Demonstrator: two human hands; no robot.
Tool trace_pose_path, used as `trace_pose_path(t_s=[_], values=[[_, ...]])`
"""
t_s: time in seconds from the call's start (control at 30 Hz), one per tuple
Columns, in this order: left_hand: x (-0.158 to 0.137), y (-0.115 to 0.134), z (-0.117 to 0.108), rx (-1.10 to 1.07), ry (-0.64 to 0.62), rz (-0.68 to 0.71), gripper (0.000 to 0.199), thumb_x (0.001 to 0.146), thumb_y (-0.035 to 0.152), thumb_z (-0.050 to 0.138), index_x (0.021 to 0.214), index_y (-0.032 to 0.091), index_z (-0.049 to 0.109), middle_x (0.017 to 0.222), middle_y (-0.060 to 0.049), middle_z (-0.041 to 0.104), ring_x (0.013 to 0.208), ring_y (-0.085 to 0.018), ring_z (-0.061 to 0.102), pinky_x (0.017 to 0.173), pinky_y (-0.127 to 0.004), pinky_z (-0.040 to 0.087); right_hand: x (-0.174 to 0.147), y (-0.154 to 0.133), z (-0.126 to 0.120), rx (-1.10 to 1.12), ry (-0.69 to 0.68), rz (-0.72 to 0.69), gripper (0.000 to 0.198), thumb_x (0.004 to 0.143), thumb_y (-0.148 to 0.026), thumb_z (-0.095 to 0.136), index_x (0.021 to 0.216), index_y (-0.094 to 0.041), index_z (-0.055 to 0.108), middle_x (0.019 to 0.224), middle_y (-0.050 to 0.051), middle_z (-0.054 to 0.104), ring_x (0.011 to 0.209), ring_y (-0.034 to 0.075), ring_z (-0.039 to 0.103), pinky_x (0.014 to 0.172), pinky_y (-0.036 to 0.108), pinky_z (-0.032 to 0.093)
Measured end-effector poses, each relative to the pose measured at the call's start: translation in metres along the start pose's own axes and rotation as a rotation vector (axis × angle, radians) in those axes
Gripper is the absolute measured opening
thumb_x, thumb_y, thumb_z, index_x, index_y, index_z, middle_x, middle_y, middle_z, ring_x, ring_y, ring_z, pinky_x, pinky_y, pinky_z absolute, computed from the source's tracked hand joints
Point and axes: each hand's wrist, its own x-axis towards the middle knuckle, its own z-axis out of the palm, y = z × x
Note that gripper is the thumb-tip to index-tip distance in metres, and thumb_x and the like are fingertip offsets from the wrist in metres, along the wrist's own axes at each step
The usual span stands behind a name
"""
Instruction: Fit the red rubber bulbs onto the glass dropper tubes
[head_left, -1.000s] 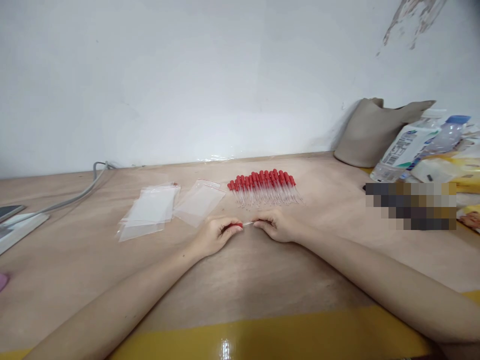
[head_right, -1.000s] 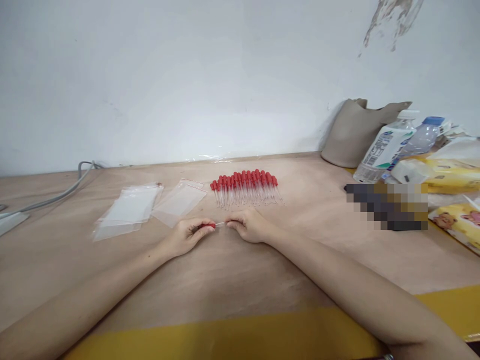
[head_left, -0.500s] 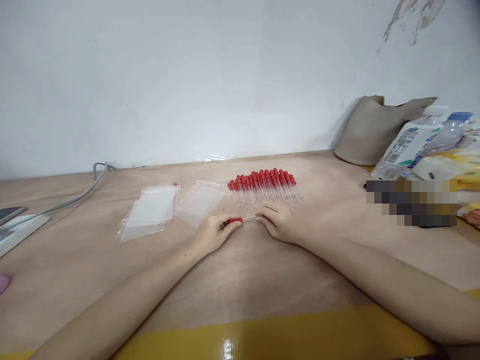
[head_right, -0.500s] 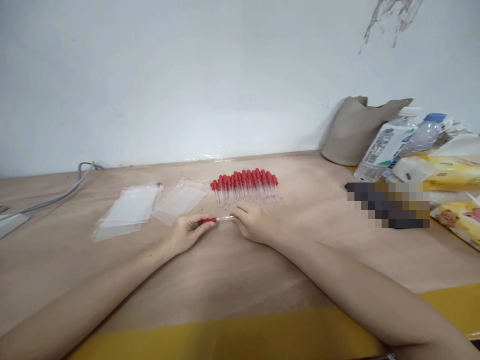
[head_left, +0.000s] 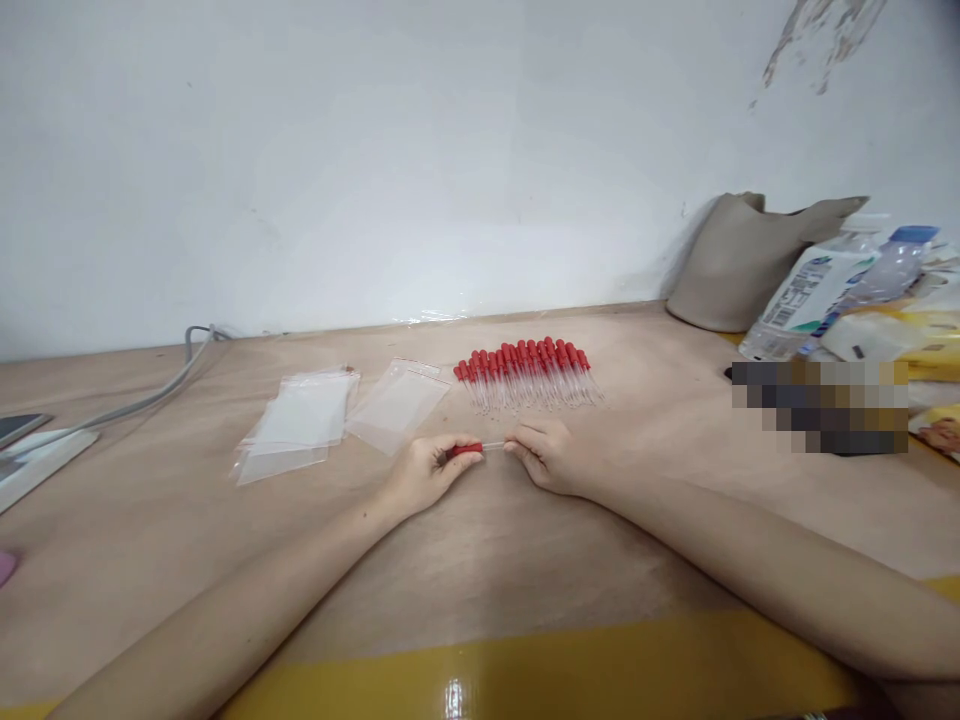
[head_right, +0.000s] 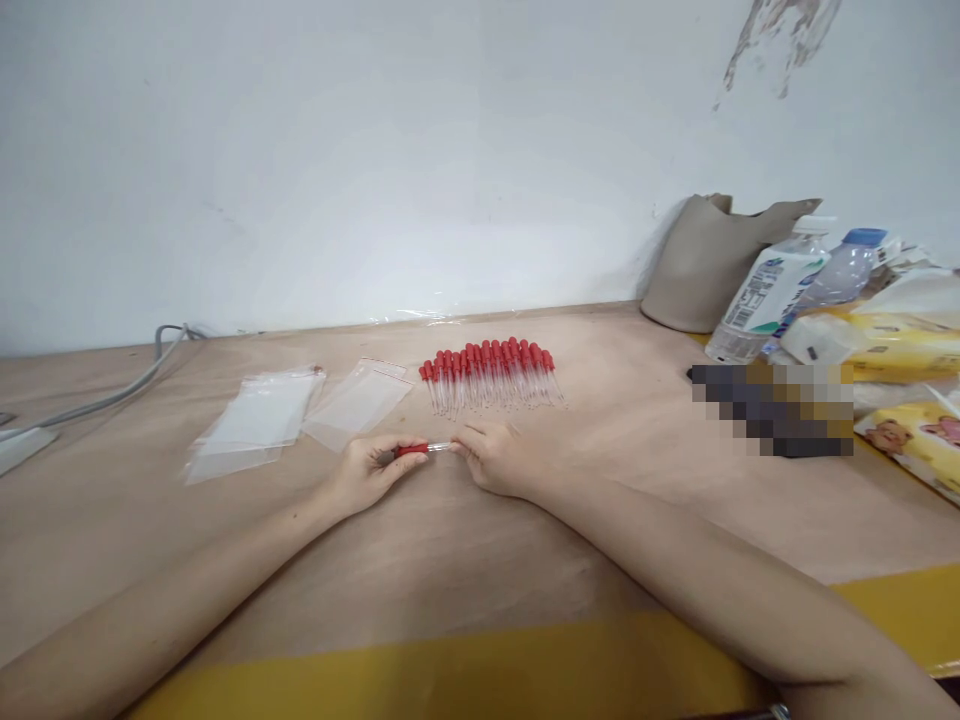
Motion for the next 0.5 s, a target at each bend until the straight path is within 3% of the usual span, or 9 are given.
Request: trace_pose_path(t_s=[0.37, 0.5], values=[[0.002, -0.007, 0.001, 0.006, -0.009, 0.011, 0.025, 0.08, 0.034, 0.056, 0.093, 0.016, 0.065, 0.088, -0.005, 0.07, 0.076, -0.016, 0.064, 0.07, -0.027, 0.051, 0.007, -0.006, -0.002, -0.007, -0.107, 0.062, 0.03, 0.091, -0.026, 0.032, 0.081, -0.014, 0.058, 0.07, 0.005, 0.058, 0.062, 0.013, 0.049, 0.057, 0.024, 0.035], [0.006, -0.007, -0.004, 0.09, -0.008, 0.088, 0.024, 0.08, 0.035, 0.055, 0.095, 0.018, 0.064, 0.09, -0.004, 0.068, 0.078, -0.016, 0.063, 0.072, -0.028, 0.051, 0.013, -0.012, -0.013, -0.072, -0.12, 0.049, 0.027, 0.089, -0.027, 0.038, 0.076, -0.016, 0.06, 0.073, 0.006, 0.058, 0.07, 0.015, 0.049, 0.064, 0.027, 0.036]])
